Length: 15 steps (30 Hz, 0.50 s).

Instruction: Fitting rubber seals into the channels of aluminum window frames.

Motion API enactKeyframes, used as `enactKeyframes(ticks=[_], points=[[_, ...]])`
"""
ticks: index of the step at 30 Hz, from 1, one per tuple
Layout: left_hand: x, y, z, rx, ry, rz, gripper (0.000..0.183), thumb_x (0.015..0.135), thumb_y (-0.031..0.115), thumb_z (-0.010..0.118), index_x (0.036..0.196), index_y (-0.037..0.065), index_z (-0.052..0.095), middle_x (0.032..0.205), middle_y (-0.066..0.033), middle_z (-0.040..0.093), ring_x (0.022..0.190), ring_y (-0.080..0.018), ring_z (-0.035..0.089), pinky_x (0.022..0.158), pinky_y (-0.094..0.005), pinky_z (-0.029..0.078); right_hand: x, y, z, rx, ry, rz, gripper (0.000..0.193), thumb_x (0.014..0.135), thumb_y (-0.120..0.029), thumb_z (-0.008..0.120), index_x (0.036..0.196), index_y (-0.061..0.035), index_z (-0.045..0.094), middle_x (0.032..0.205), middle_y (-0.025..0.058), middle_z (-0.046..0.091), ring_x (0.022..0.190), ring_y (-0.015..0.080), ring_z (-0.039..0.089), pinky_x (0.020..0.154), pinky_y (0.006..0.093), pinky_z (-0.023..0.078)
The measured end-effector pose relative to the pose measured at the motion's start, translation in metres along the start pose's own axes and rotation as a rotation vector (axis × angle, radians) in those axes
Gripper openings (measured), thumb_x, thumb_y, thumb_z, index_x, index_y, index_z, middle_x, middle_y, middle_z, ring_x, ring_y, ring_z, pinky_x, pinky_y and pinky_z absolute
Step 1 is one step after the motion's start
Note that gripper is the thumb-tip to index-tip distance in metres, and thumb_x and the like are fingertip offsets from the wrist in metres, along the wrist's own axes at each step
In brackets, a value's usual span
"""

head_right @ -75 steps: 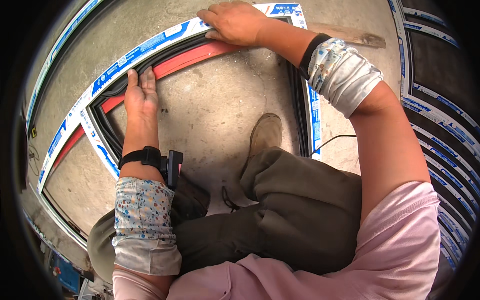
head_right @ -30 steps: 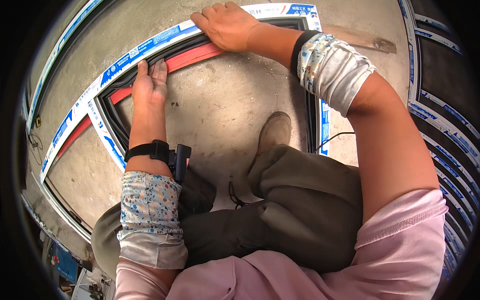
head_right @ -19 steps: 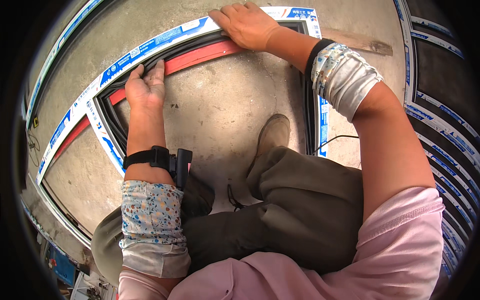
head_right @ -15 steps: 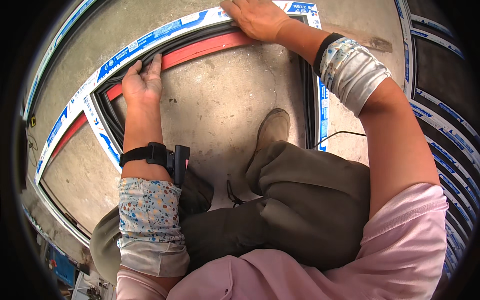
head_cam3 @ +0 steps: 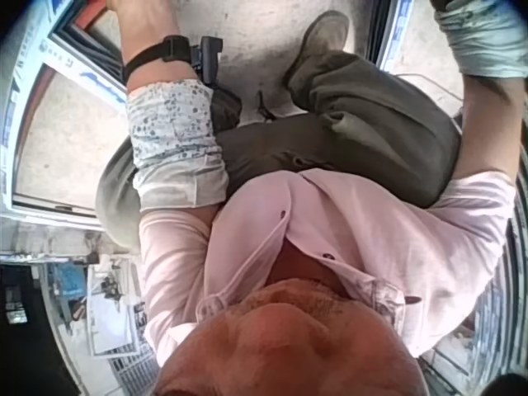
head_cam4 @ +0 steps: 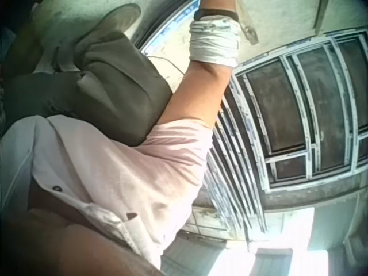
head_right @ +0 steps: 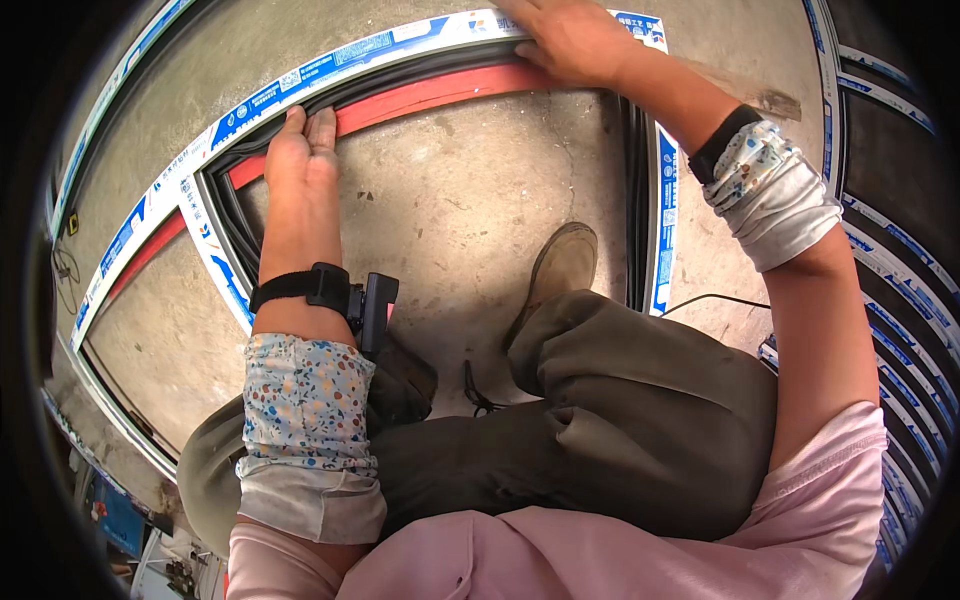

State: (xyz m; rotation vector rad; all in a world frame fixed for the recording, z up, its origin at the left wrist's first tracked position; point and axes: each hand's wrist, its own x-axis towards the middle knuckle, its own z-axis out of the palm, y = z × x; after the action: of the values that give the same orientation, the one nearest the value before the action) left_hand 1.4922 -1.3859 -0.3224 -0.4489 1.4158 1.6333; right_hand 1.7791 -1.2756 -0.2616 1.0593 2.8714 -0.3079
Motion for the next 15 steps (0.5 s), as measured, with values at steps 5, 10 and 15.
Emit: enactKeyframes(ticks=[5, 10, 15], points=[[0.005, -0.003, -0.002, 0.044, -0.102, 0.001, 0.027, 0.097, 0.0, 0.055, 0.119, -0.012, 0.047, 0.12, -0.0219, 0.053, 0.11, -0.0372, 0.06, 0.097, -0.0481, 0.057, 0.071, -0.064, 0.021, 0.086, 0.086, -0.178, 0.053, 0.086, -0.028, 0.064, 0.127, 0.0029, 0.05, 0.11, 0.0218, 0.062, 0.101, 0.0377, 0.062, 0.087, 0.0444, 0.05], [0.009, -0.004, -0.006, 0.044, -0.08, 0.025, 0.027, 0.096, 0.0, 0.057, 0.119, -0.009, 0.046, 0.12, -0.02, 0.054, 0.108, -0.0361, 0.061, 0.096, -0.0479, 0.057, 0.093, -0.087, 0.027, 0.097, 0.123, -0.246, 0.041, 0.085, -0.024, 0.061, 0.115, 0.0025, 0.054, 0.099, 0.0202, 0.064, 0.09, 0.0363, 0.064, 0.076, 0.0448, 0.052], [0.01, -0.009, -0.008, 0.057, -0.123, 0.044, 0.026, 0.096, 0.0, 0.057, 0.118, -0.008, 0.046, 0.117, -0.0196, 0.055, 0.105, -0.0365, 0.062, 0.096, -0.0482, 0.056, 0.095, -0.086, 0.043, 0.11, 0.207, -0.221, 0.035, 0.083, -0.019, 0.057, 0.11, 0.0025, 0.055, 0.091, 0.0195, 0.063, 0.081, 0.0352, 0.064, 0.068, 0.0451, 0.052]])
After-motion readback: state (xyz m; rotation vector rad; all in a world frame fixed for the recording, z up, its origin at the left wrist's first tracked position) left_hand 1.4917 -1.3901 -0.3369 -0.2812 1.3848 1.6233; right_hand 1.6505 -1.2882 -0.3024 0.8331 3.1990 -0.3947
